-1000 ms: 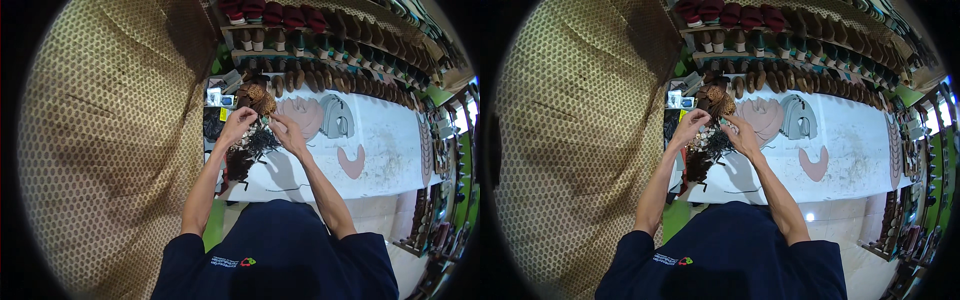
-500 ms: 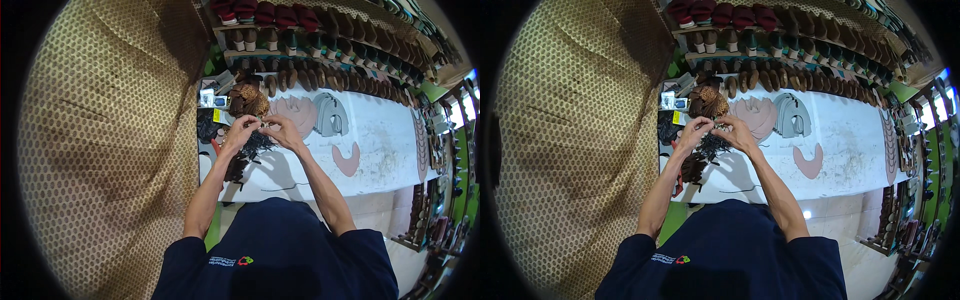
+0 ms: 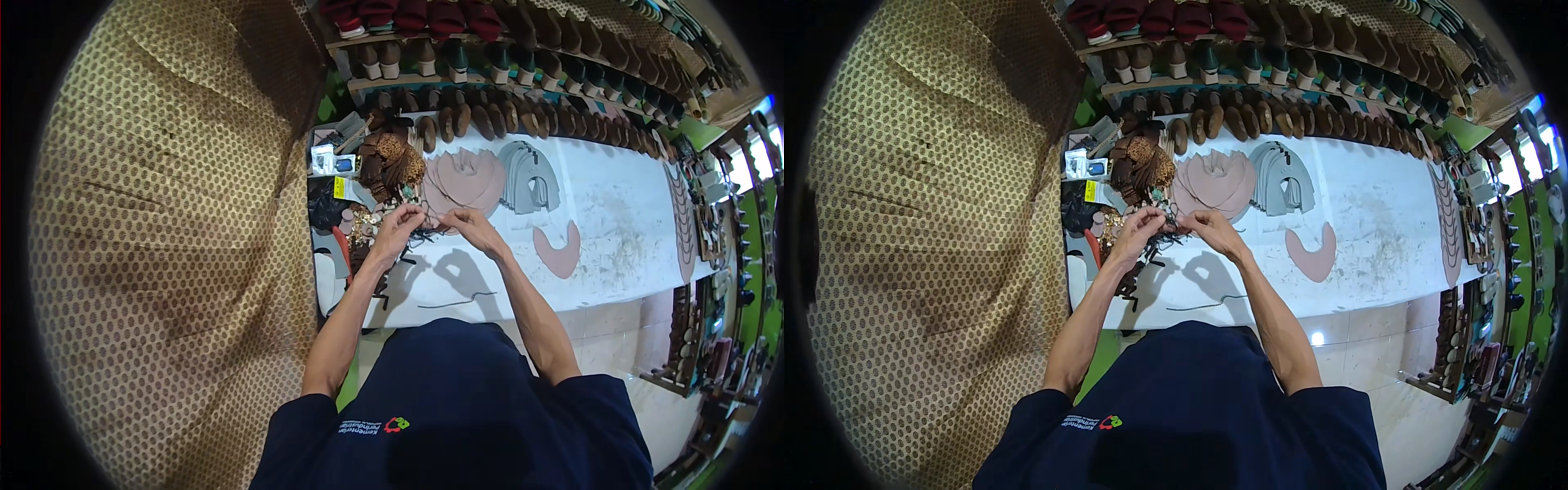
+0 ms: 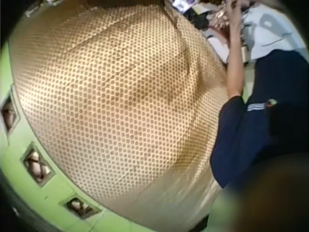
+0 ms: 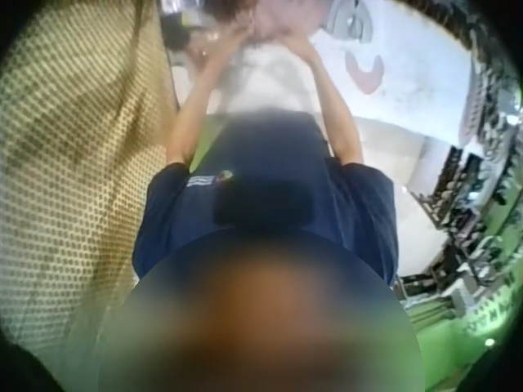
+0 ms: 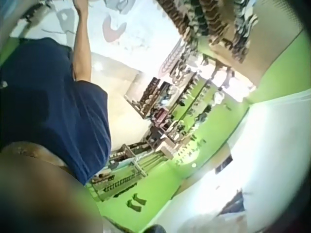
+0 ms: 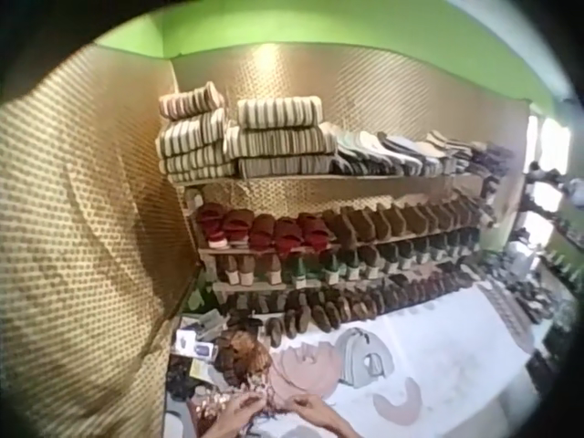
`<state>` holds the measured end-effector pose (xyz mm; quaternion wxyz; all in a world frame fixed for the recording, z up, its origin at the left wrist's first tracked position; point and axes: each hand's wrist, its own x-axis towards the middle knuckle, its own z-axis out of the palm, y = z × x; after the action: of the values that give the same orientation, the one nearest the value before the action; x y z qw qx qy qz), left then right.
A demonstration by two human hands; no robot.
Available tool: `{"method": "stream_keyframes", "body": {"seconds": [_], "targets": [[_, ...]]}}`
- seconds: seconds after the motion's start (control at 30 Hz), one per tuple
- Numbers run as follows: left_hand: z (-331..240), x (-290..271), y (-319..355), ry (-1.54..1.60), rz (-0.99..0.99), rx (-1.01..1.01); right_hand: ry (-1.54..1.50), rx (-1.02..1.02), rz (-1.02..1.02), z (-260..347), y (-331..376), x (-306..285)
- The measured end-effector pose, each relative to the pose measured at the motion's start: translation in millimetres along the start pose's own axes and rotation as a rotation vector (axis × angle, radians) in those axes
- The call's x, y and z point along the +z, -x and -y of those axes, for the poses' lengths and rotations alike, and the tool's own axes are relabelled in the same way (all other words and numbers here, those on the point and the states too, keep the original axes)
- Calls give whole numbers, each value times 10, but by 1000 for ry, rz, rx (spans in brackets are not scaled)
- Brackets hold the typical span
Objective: Attaching and braiding decorative fibrous material onto shoe upper leather components at a manufacturing workbench.
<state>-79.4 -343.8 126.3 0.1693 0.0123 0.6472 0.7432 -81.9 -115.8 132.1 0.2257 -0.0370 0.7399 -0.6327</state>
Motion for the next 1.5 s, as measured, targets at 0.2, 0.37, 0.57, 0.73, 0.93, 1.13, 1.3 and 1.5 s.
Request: {"method": "stream_keyframes", "body": {"seconds": [0.2, 0.37, 0.57, 0.73, 0.93, 1.13, 1.3, 1.5], "targets": [[227, -62, 274, -134, 118, -230, -56, 112, 103, -491, 311, -285], [669, -87, 535, -398, 198, -276, 54, 150, 86, -970, 668, -397], [1291, -34, 818, -733, 201, -32, 289, 189, -80, -1358, 963, -299], [1364, 29, 974, -851, 142, -43, 491, 217, -192, -1440, 1121, -235], [1358, 15, 1135, -1006, -37, 229, 709, -136, -417, -1512, 1288, -253], [1411, -99, 1563, -1036, -78, 302, 717, -131, -243, -1570, 1605, -356], [1496, -94, 1692, -1112, -76, 286, 751, -167, -233, -1606, 1657, -364], [1516, -55, 1658, -1086, -73, 233, 809, -230, -232, -1615, 1631, -376]]}}
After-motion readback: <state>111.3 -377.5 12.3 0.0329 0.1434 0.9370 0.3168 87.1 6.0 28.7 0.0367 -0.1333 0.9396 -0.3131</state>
